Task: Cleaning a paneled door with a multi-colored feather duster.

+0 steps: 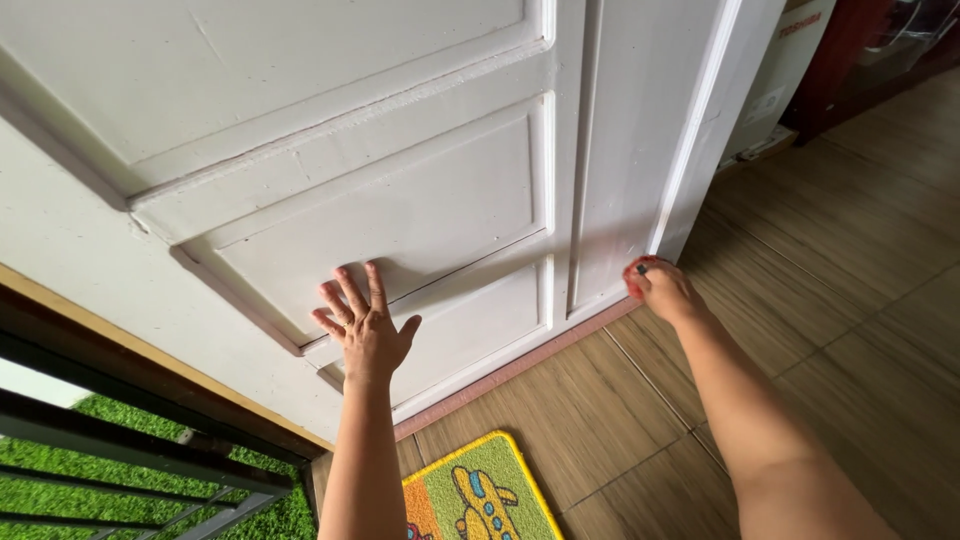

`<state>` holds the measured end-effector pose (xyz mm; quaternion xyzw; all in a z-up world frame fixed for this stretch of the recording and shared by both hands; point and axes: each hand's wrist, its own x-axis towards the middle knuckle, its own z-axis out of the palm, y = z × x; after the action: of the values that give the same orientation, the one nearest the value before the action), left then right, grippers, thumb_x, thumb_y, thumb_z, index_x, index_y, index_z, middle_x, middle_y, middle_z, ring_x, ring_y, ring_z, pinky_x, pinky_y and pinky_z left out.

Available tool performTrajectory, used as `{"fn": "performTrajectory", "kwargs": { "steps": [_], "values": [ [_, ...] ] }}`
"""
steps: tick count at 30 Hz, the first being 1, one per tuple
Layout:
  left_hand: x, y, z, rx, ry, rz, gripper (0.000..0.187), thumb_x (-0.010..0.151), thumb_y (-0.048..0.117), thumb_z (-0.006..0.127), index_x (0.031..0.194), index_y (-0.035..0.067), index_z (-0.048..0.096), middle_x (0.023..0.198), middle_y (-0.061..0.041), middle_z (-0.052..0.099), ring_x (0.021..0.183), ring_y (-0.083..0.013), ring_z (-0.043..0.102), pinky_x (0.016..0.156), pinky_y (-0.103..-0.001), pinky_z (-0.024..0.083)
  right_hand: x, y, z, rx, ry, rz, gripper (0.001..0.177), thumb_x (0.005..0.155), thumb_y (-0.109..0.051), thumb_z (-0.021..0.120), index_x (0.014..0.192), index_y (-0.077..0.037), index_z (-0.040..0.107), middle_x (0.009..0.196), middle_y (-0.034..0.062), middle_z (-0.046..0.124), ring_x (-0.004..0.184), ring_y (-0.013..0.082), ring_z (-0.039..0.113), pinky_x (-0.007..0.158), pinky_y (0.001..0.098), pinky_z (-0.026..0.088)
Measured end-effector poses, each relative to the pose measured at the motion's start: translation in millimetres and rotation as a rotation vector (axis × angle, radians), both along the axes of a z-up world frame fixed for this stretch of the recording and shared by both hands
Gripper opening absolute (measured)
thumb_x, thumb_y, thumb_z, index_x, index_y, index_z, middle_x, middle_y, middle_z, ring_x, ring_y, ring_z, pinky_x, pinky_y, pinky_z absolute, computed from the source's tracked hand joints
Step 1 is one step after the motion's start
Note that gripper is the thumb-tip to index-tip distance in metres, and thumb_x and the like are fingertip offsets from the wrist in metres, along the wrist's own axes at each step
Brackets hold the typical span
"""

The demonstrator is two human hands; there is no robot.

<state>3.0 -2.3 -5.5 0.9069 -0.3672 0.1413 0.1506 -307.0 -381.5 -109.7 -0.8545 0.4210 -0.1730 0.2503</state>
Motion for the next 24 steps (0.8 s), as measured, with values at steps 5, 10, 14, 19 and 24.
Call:
{"fn": "performTrajectory", "kwargs": {
  "steps": [5, 10, 14, 19, 24],
  "values": [
    [2.3, -6.9, -5.1, 0.002, -0.008, 0.026, 0.122, 0.077, 0.063, 0.074, 0.164, 0.022, 0.000, 0.168, -0.029, -0.007, 0.151, -0.0532, -0.013, 0.116, -0.074, -0.006, 25.9, 39.7, 30.9, 0.101, 0.065, 0.008, 0.028, 0.107, -0.033, 0.048, 0.116, -0.018, 0.070, 0.102, 0.0060, 0.076, 0.089, 0.0198, 0.072, 0.086, 0.0399, 0.060],
    [2.7, -9.0, -2.2, 0.006, 0.037, 0.039, 0.123, 0.076, 0.066, 0.075, 0.164, 0.021, 0.001, 0.166, -0.029, -0.007, 0.150, -0.0537, -0.014, 0.115, -0.075, -0.008, 47.2, 60.3, 59.8, 0.064, -0.024, 0.116, 0.028, 0.104, -0.034, 0.052, 0.111, -0.016, 0.073, 0.097, 0.0050, 0.073, 0.088, 0.0196, 0.068, 0.085, 0.0430, 0.055],
    [0.7, -7.1, -0.8, 0.000, 0.039, 0.039, 0.123, 0.076, 0.064, 0.076, 0.164, 0.022, 0.002, 0.167, -0.029, -0.007, 0.151, -0.0530, -0.016, 0.115, -0.074, -0.009, 43.5, 17.3, 27.4, -0.068, -0.025, 0.031, 0.030, 0.109, -0.031, 0.047, 0.111, -0.015, 0.072, 0.086, 0.0076, 0.075, 0.075, 0.0244, 0.071, 0.074, 0.0412, 0.061],
    [3.5, -5.1, -5.7, -0.007, 0.015, 0.011, 0.124, 0.074, 0.065, 0.077, 0.163, 0.021, 0.003, 0.167, -0.029, -0.008, 0.150, -0.0525, -0.018, 0.114, -0.075, -0.010, 39.2, 29.7, 32.6, -0.043, 0.109, 0.055, 0.033, 0.112, -0.029, 0.042, 0.107, -0.013, 0.071, 0.085, 0.0094, 0.075, 0.074, 0.0228, 0.074, 0.073, 0.0363, 0.060],
    [0.2, -4.4, -3.2, -0.013, 0.023, 0.013, 0.124, 0.074, 0.066, 0.077, 0.163, 0.024, 0.001, 0.168, -0.027, -0.009, 0.151, -0.0489, -0.019, 0.114, -0.074, -0.011, 49.6, 58.1, 69.4, 0.015, -0.126, 0.054, 0.027, 0.104, -0.031, 0.056, 0.108, -0.011, 0.072, 0.087, 0.0087, 0.076, 0.078, 0.0198, 0.074, 0.076, 0.0351, 0.058]
  ]
}}
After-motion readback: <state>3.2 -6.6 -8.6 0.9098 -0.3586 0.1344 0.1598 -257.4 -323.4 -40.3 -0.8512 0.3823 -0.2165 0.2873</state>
